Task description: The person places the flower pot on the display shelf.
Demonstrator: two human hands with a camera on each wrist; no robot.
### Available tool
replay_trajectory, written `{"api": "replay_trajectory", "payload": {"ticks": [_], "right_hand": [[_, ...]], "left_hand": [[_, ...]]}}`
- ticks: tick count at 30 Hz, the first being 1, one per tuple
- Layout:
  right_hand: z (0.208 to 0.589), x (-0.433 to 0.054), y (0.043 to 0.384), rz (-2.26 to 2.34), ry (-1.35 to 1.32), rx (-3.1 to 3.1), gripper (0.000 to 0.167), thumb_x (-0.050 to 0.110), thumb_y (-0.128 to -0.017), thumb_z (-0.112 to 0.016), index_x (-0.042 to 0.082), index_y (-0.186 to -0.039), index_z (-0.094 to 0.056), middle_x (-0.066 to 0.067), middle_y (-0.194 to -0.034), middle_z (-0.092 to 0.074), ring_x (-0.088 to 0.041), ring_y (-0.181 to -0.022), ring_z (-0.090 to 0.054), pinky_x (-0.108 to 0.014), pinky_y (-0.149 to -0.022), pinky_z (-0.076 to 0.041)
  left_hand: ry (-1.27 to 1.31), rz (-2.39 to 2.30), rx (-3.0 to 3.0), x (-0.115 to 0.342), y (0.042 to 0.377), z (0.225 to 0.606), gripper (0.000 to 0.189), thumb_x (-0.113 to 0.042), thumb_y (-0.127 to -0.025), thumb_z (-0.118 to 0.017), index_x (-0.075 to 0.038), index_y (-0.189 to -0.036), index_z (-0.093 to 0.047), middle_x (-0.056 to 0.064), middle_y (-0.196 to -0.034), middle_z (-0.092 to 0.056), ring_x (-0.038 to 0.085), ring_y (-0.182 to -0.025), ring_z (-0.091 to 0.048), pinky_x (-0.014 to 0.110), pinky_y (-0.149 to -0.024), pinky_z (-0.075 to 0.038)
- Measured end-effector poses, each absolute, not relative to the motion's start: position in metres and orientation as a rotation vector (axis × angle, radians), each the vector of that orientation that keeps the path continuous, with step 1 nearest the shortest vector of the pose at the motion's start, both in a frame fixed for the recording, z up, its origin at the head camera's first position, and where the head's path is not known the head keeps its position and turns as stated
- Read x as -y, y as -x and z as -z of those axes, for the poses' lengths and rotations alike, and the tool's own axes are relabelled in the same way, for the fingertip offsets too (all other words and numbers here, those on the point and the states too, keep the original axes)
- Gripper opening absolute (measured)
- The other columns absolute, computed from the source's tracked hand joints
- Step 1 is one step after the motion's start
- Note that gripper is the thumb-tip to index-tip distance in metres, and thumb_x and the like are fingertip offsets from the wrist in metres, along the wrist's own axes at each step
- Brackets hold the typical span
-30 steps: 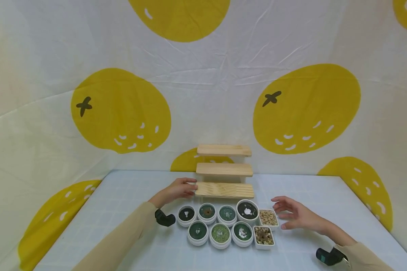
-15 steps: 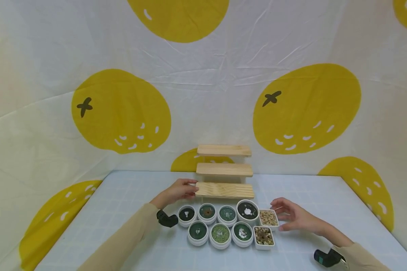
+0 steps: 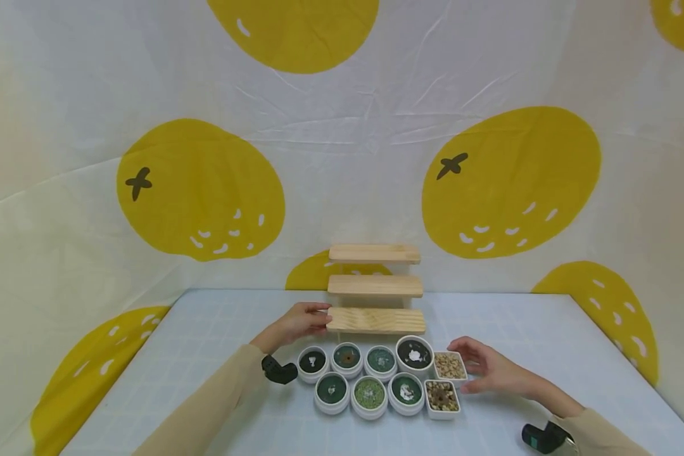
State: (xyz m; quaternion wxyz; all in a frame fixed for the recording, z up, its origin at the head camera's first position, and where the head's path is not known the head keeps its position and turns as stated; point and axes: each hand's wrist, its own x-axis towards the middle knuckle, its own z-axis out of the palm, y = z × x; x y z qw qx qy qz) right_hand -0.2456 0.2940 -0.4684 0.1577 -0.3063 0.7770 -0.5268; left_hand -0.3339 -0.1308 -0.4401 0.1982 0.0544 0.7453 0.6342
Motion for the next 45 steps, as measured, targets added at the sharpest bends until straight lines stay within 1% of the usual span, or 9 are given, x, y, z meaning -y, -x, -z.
{"api": "replay_trajectory", "payload": {"ticks": [3, 11, 19, 22, 25, 29, 35, 40, 45], "right_hand": [[0.467, -0.2911, 0.2457, 1.505, 0.851, -2.231, 0.066, 0.004, -0.079, -0.074, -0.012, -0.13, -0.035, -0.03, -0.127, -0.045, 0.005, -0.109, -0.054, -0.013, -0.092, -0.049], [0.4712, -0.2883, 0.2478, 1.537, 0.886, -2.247, 0.064, 0.003, -0.078, -0.075, -0.011, -0.127, -0.038, -0.026, -0.121, -0.048, 0.001, -0.107, -0.056, -0.017, -0.09, -0.052], [0.4729, -0.2865, 0.2491, 1.541, 0.896, -2.283, 0.064, 0.005, -0.076, -0.077, -0.011, -0.125, -0.04, -0.02, -0.119, -0.051, 0.003, -0.107, -0.055, -0.016, -0.09, -0.052], [0.4735, -0.2866, 0.2496, 1.544, 0.905, -2.292, 0.063, 0.004, -0.076, -0.077, -0.011, -0.125, -0.041, -0.017, -0.118, -0.051, 0.003, -0.106, -0.055, -0.017, -0.089, -0.053], [0.4741, -0.2864, 0.2494, 1.545, 0.886, -2.296, 0.062, 0.004, -0.076, -0.077, -0.01, -0.125, -0.041, -0.016, -0.118, -0.052, 0.002, -0.106, -0.055, -0.017, -0.089, -0.053], [0.4744, -0.2866, 0.2466, 1.537, 0.839, -2.298, 0.062, 0.005, -0.076, -0.077, -0.01, -0.125, -0.042, -0.017, -0.118, -0.052, 0.003, -0.106, -0.055, -0.016, -0.088, -0.052], [0.475, -0.2881, 0.2425, 1.524, 0.815, -2.324, 0.061, 0.005, -0.076, -0.077, -0.01, -0.124, -0.042, -0.022, -0.118, -0.052, 0.005, -0.106, -0.054, -0.014, -0.088, -0.052], [0.4735, -0.2891, 0.2407, 1.516, 0.792, -2.355, 0.062, 0.006, -0.075, -0.078, -0.009, -0.124, -0.043, -0.018, -0.118, -0.054, 0.006, -0.106, -0.054, -0.014, -0.088, -0.052], [0.4707, -0.2889, 0.2413, 1.486, 0.805, -2.419, 0.061, 0.008, -0.075, -0.079, -0.006, -0.124, -0.045, -0.014, -0.117, -0.056, 0.005, -0.105, -0.054, -0.014, -0.088, -0.051]], "left_hand": [[-0.155, -1.78, -2.076, 0.1325, 0.3348, 0.4399, 0.048, -0.004, -0.093, -0.059, 0.009, -0.137, -0.045, 0.007, -0.097, -0.066, 0.009, -0.074, -0.063, 0.025, -0.072, -0.06], [-0.157, -1.788, -2.094, 0.1332, 0.3347, 0.4393, 0.048, -0.004, -0.092, -0.06, 0.008, -0.137, -0.046, 0.009, -0.1, -0.066, 0.008, -0.075, -0.063, 0.025, -0.073, -0.06], [-0.177, -1.81, -2.078, 0.1318, 0.3346, 0.4371, 0.049, -0.003, -0.092, -0.06, 0.009, -0.137, -0.045, 0.008, -0.101, -0.067, 0.008, -0.076, -0.064, 0.028, -0.077, -0.06], [-0.182, -1.811, -2.078, 0.1316, 0.3348, 0.4356, 0.048, -0.003, -0.092, -0.061, 0.009, -0.136, -0.046, 0.006, -0.098, -0.066, 0.008, -0.076, -0.063, 0.029, -0.078, -0.06], [-0.169, -1.821, -2.072, 0.1324, 0.3344, 0.4364, 0.047, -0.002, -0.091, -0.061, 0.008, -0.135, -0.048, 0.004, -0.094, -0.066, 0.008, -0.075, -0.063, 0.027, -0.075, -0.06], [-0.16, -1.831, -2.06, 0.1335, 0.332, 0.4405, 0.048, -0.001, -0.09, -0.062, 0.01, -0.135, -0.047, 0.004, -0.092, -0.067, 0.008, -0.074, -0.064, 0.026, -0.073, -0.06], [-0.122, -1.819, -2.099, 0.1324, 0.3287, 0.4434, 0.048, -0.003, -0.091, -0.062, 0.009, -0.135, -0.048, 0.006, -0.096, -0.069, 0.008, -0.075, -0.064, 0.027, -0.075, -0.06], [-0.121, -1.821, -2.105, 0.131, 0.3291, 0.4436, 0.048, -0.003, -0.091, -0.062, 0.009, -0.135, -0.048, 0.006, -0.096, -0.069, 0.008, -0.075, -0.064, 0.028, -0.075, -0.06], [-0.142, -1.836, -2.09, 0.1311, 0.332, 0.4443, 0.048, -0.004, -0.091, -0.062, 0.009, -0.135, -0.048, 0.007, -0.101, -0.069, 0.007, -0.075, -0.063, 0.027, -0.077, -0.06]]}}
